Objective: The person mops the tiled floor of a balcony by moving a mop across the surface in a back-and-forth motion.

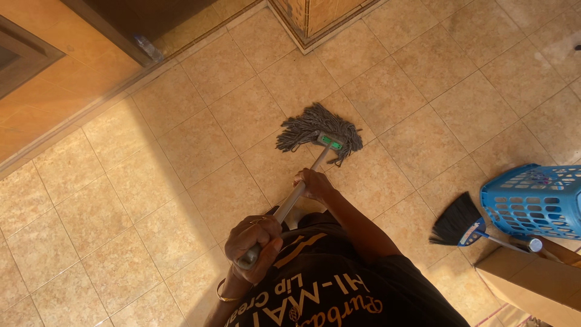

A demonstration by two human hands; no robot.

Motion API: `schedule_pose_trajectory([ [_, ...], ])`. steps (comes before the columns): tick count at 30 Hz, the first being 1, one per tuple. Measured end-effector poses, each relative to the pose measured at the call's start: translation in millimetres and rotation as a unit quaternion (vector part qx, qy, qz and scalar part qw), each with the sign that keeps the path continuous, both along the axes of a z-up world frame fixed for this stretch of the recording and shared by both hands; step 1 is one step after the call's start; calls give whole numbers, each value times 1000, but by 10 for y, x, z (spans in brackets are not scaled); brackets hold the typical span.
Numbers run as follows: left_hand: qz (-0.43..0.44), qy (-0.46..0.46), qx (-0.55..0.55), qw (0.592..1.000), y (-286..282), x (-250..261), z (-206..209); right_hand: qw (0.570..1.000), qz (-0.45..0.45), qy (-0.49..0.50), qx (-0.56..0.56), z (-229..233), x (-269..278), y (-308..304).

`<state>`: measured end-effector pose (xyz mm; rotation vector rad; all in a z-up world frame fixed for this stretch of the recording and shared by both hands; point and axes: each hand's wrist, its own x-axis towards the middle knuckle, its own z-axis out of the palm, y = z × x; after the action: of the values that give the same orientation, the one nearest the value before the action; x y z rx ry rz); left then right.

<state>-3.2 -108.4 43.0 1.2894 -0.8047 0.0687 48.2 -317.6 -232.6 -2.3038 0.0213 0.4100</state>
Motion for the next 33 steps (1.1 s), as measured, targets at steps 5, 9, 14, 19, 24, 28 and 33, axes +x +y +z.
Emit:
schedule_pose_trajectory([
  [5, -57, 60, 10, 997, -53, 158, -324, 996, -40, -67, -41, -242, -49, -296],
  [9, -35, 101, 57, 993, 48, 300, -442, 992, -88, -89, -33, -527, 67, -246],
  [14, -56, 117, 58, 990, 313, 812, -343, 986, -140, -94, 8, -643, 488, 59],
  [19, -46, 107, 72, 991, 683, 1354, -67, 985, -133, -103, 42, -583, 1065, 548],
  [24, 9, 116, 139, 983, 1224, 1712, 356, 989, -83, -103, 67, -455, 1687, 1371],
  [28, 71, 80, 202, 974, 1550, 1816, 661, 983, -20, -124, 131, -203, 1970, 1989],
  [33, 154, 85, 209, 962, 1685, 1831, 789, 973, 70, -135, 172, 25, 2241, 2497],
])
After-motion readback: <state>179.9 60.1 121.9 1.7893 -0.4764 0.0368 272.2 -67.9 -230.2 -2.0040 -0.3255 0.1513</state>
